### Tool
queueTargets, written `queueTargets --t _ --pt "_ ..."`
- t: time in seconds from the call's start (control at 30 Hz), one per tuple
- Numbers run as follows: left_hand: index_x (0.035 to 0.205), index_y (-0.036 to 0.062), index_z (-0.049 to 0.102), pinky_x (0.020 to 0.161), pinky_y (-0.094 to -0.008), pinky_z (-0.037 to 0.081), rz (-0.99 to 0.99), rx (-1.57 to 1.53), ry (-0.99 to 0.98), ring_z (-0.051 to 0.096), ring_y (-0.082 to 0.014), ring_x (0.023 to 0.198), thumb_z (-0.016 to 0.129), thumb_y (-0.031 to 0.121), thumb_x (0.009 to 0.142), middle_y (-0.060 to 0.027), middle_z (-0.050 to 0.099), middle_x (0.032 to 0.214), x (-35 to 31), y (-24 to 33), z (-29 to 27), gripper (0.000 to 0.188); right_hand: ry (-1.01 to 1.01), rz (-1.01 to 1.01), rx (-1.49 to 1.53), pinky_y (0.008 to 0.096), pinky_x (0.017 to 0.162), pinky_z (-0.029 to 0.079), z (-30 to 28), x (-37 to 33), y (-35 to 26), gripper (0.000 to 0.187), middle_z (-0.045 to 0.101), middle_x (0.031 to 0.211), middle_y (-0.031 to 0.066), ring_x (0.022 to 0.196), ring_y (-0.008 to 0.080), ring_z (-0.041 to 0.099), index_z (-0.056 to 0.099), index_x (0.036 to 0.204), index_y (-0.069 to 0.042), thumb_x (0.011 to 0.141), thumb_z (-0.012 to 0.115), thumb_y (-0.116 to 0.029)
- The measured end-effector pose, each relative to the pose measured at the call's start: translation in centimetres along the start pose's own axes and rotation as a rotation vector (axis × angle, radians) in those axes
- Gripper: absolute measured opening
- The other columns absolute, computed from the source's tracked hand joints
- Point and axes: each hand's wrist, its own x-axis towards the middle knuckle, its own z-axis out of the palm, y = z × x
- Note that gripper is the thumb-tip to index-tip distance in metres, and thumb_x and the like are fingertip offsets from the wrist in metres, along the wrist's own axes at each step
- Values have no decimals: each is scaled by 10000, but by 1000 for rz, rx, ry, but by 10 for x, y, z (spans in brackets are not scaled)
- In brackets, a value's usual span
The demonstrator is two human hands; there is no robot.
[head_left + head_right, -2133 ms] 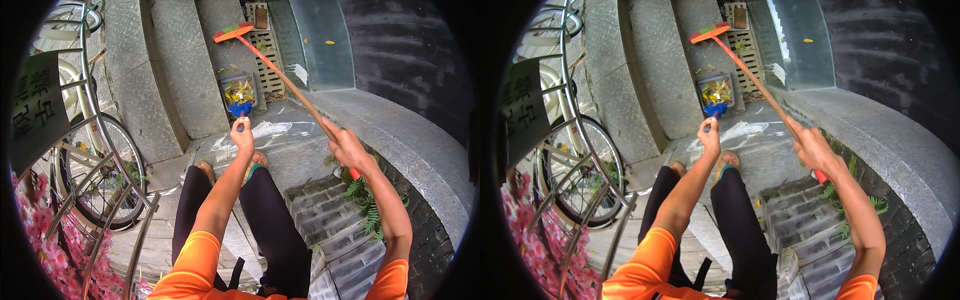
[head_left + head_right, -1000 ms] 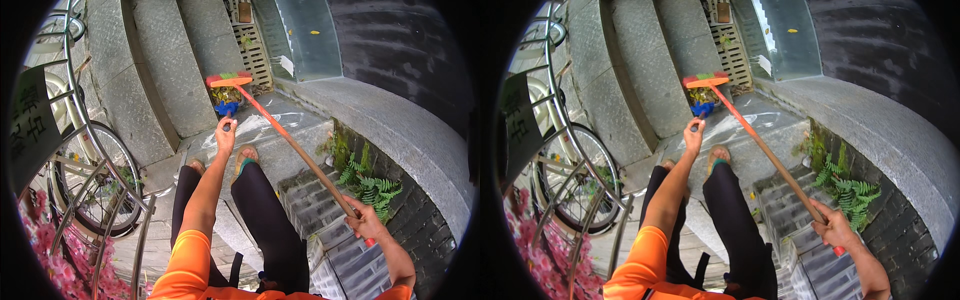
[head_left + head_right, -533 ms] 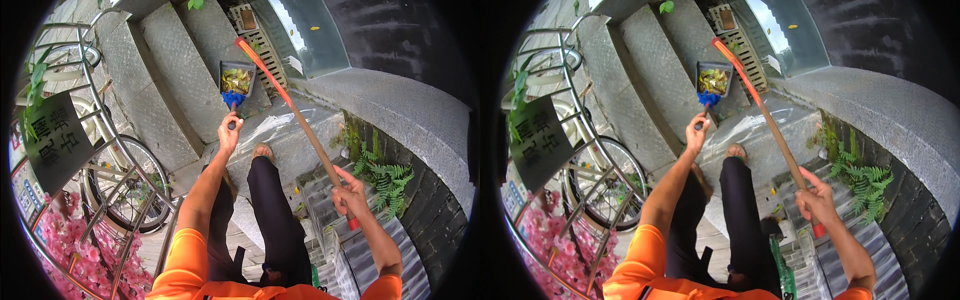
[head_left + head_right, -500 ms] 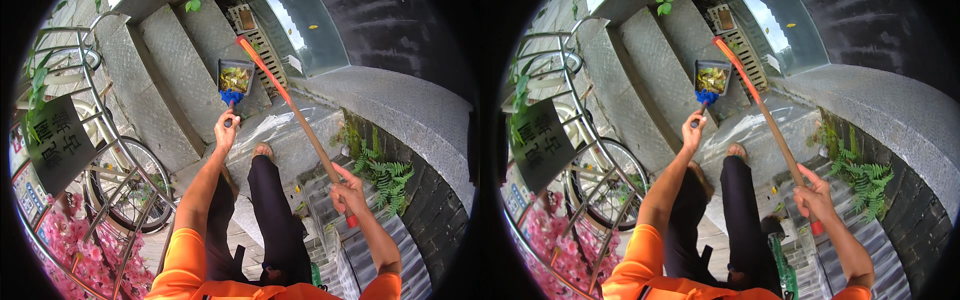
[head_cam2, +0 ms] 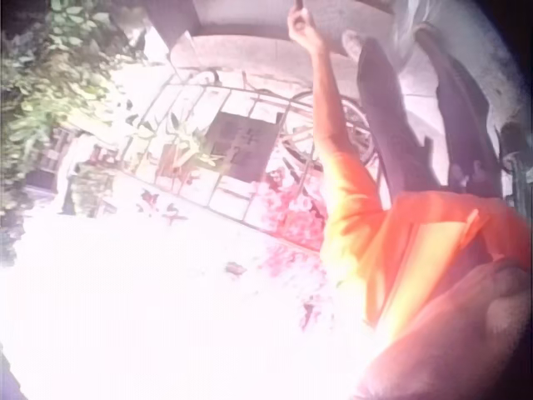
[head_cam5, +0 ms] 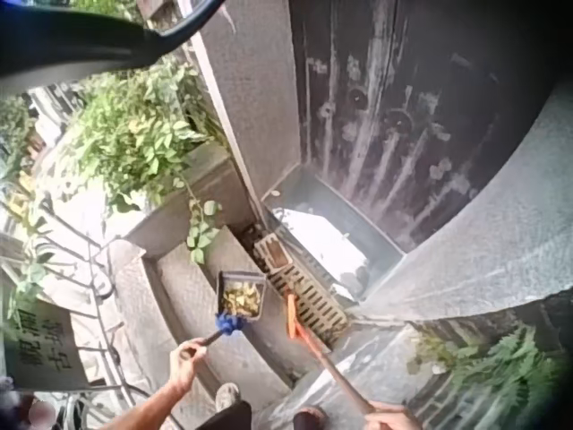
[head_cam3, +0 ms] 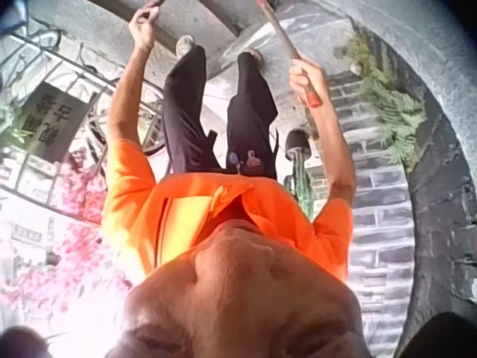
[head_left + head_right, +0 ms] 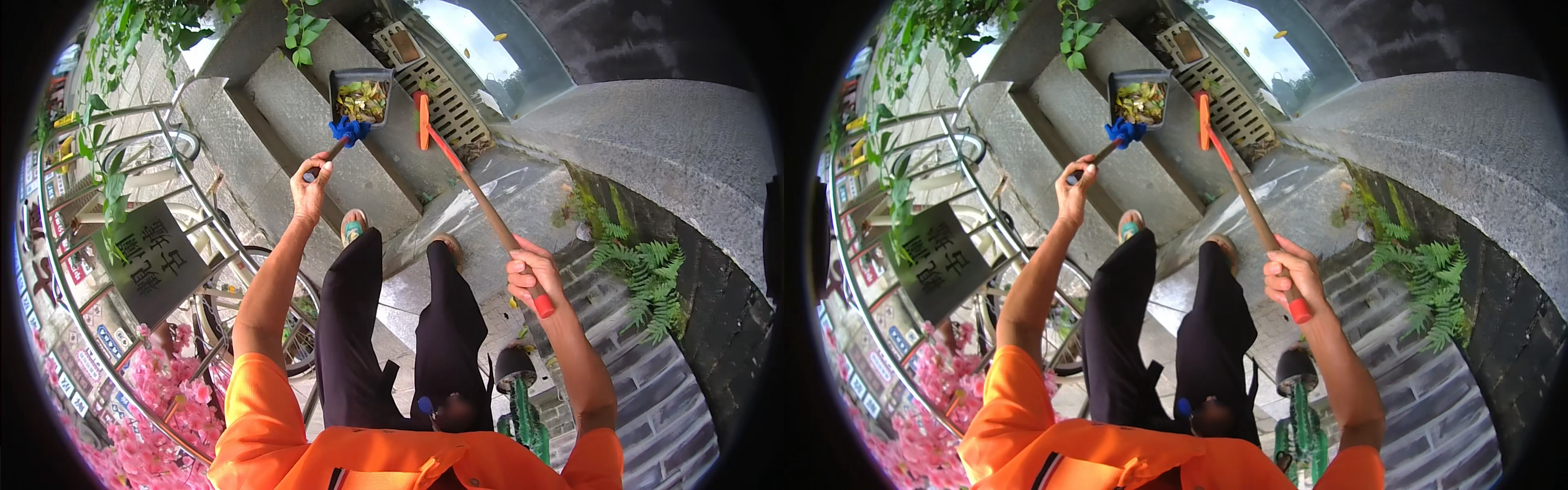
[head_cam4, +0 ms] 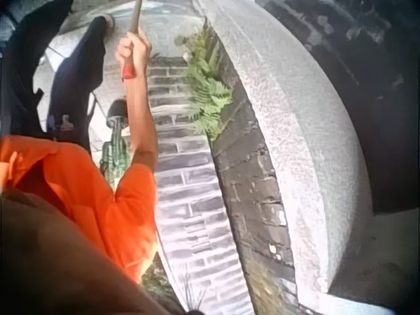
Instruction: The person sweeps dry leaves and debris from a paved walkway and stone steps into a dustpan using a broom. They move along the path, sweeping around a bicycle and up a flight of stairs, collecting the debris into the dustpan held in their left hand.
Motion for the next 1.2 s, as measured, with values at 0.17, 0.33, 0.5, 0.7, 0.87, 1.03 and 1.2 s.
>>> queueTargets --t 0.17,0.33,0.5,0.7,0.87,1.03,1.2 --pt "797 13 595 845 -269 398 41 111 -127 510 -131 926 671 99 803 -55 612 1068 29 7 -8 115 34 15 -20 233 317 303 -2 7 -27 272 483 643 -4 393 49 401 468 1133 -122 873 514 -58" --pt "803 -3 615 780 -267 435 122 181 -216 543 -127 849 676 86 797 -58 644 994 73 -76 -18 107 31 16 -70 224 292 300 20 17 -43 259 495 632 3 370 34 392 480 1122 -83 866 504 -51" --pt "779 -1 616 742 -255 438 119 91 -321 541 -118 815 670 52 788 -67 647 969 115 -105 -41 77 110 -42 -88 233 276 286 71 20 -11 379 481 621 30 359 48 382 420 1228 -54 862 521 -52" --pt "764 -9 607 724 -252 437 87 101 -324 529 -108 780 677 47 776 -49 648 932 105 -75 -87 91 249 -117 -280 237 289 270 139 -15 12 489 488 617 59 356 74 378 371 1281 -32 818 524 6" --pt "763 -13 604 694 -252 433 136 61 -270 509 -90 719 686 52 766 -32 646 876 96 -52 -125 105 349 -152 -552 238 306 275 175 -9 20 552 495 608 62 359 84 385 332 1327 -34 814 533 -2" --pt "763 -6 597 711 -250 433 158 70 -207 512 -98 734 683 68 769 -42 649 903 99 -47 -166 114 265 -214 -433 234 308 272 165 16 19 573 484 609 43 364 75 377 297 1356 -39 835 536 -42" --pt "745 7 591 701 -252 429 193 102 -131 500 -99 720 684 127 776 -39 644 906 110 -53 -189 155 217 -257 -462 245 312 269 168 49 21 610 485 613 39 374 77 384 275 1370 -41 822 542 -39"
